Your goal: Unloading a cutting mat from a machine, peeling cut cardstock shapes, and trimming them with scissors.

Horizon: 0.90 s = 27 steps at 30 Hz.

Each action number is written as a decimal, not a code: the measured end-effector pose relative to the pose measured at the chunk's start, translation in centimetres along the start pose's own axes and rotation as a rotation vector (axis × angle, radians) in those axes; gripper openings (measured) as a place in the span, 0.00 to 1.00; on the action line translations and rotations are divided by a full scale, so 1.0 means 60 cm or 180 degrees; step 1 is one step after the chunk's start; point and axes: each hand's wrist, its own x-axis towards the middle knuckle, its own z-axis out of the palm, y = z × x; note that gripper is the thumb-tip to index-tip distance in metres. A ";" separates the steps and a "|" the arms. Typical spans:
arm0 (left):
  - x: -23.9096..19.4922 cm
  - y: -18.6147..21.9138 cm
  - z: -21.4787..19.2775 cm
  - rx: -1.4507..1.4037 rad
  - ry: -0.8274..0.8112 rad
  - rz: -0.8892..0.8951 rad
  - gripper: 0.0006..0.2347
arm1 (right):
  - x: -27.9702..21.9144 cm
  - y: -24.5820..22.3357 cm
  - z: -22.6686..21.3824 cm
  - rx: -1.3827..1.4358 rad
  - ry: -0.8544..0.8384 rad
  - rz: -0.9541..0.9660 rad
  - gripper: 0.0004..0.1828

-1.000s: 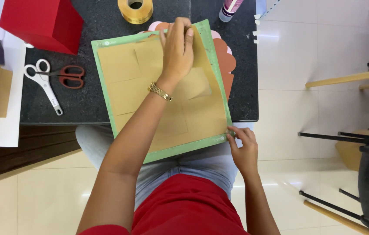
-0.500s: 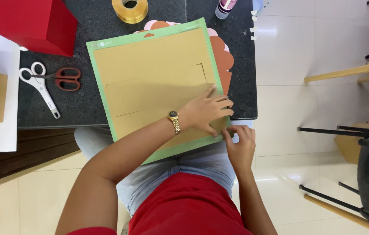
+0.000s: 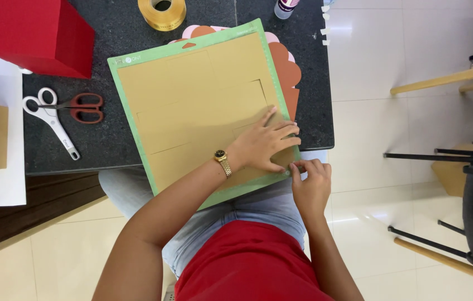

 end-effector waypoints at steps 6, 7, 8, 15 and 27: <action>-0.001 -0.001 0.003 -0.0011 0.0057 -0.0023 0.34 | -0.003 0.014 0.018 0.0248 -0.0128 0.0198 0.05; -0.001 -0.001 0.005 -0.0018 0.0078 -0.0026 0.34 | -0.004 0.015 0.020 0.0263 -0.0164 0.0215 0.04; -0.002 -0.001 0.001 -0.0021 0.0082 -0.0027 0.34 | -0.005 0.017 0.021 0.0259 -0.0166 0.0213 0.04; -0.001 -0.002 -0.005 -0.0138 -0.0016 -0.0079 0.35 | -0.005 0.025 0.003 0.0761 -0.0457 0.0554 0.03; 0.004 0.008 -0.006 -0.0309 0.0206 -0.0102 0.35 | 0.003 0.062 -0.072 0.2170 -0.0231 0.1273 0.05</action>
